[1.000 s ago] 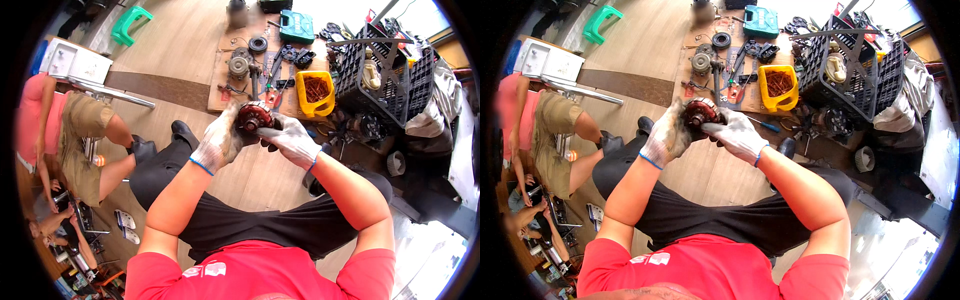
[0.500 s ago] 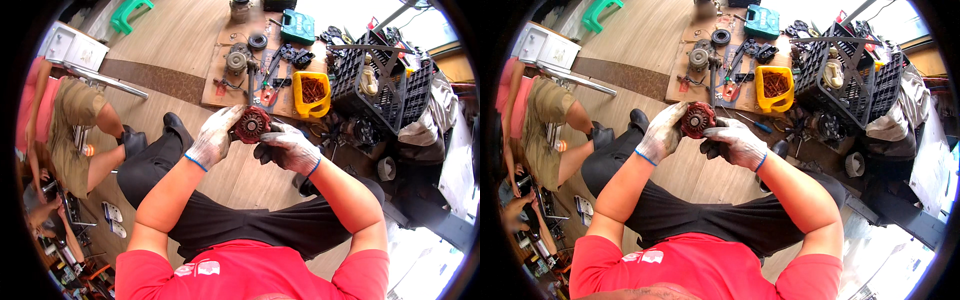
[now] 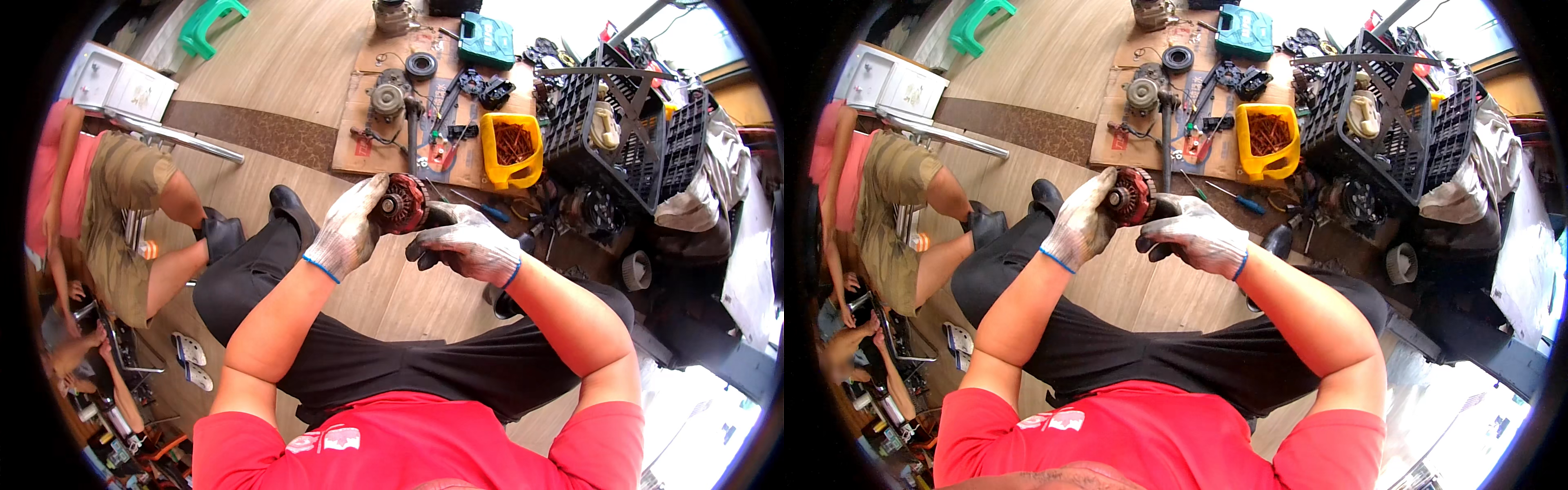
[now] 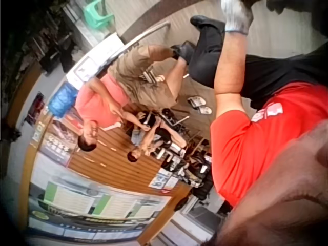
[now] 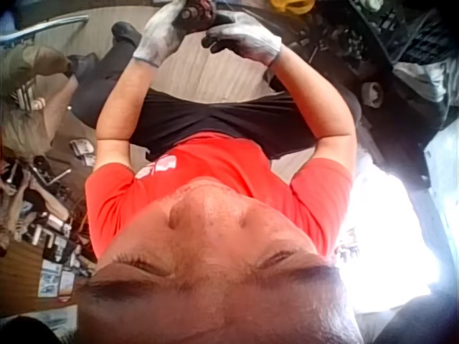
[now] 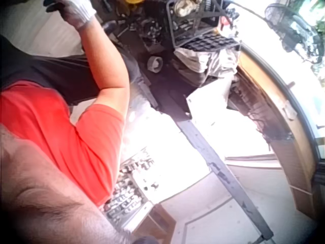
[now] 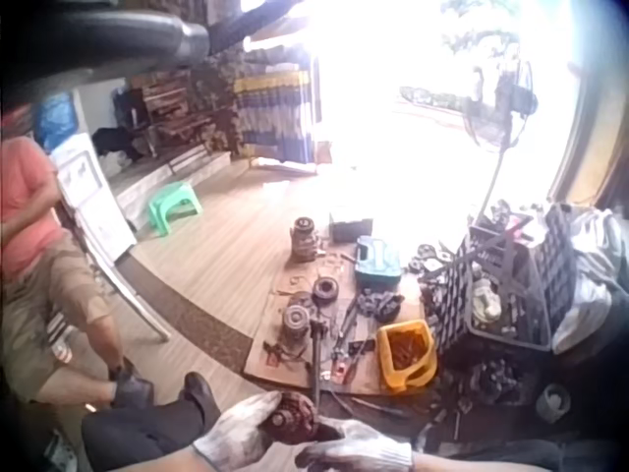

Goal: The person holds a motor component and uses a screwdriver and pliers to manipulate internal parts while sitting at a workspace.

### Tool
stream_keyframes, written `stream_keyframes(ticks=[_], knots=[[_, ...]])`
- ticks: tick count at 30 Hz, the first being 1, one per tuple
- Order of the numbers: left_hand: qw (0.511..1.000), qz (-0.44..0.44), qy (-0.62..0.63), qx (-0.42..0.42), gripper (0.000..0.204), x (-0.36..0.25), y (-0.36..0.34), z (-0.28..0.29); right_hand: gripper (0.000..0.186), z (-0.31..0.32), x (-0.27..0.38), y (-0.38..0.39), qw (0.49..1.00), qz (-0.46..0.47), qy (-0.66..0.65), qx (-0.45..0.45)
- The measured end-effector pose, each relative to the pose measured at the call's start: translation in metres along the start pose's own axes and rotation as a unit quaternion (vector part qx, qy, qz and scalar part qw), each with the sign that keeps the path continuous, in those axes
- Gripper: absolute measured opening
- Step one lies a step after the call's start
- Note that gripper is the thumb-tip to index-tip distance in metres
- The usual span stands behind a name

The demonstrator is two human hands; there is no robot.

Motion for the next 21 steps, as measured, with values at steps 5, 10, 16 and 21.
stream_keyframes(ticks=[5, 10, 16, 21], knots=[[0.998, -0.007, -0.057, 0.018, 0.038, -0.003, 0.001, -0.004, 0.036, 0.007, -0.004, -0.003, 0.998, -0.008, -0.024, -0.059], [0.997, -0.003, -0.081, -0.002, 0.035, -0.007, 0.007, -0.016, 0.039, 0.012, -0.005, 0.0, 0.996, 0.002, -0.055, -0.072], [0.998, 0.006, -0.056, -0.027, 0.041, -0.001, -0.001, -0.007, 0.04, 0.007, -0.002, 0.004, 0.993, 0.019, -0.096, -0.07], [0.998, 0.004, -0.051, -0.029, 0.043, -0.001, -0.002, -0.005, 0.04, 0.008, -0.004, 0.004, 0.993, 0.021, -0.101, -0.065]])
Point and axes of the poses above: each hand's wrist, its own y-axis away from the middle knuckle, its own z-axis out of the back of the hand, x = y × z, the point moved 3 cm from there along -y, towards the middle knuckle, and after that the axes turned 8 degrees about z, right-handed, at the moved point
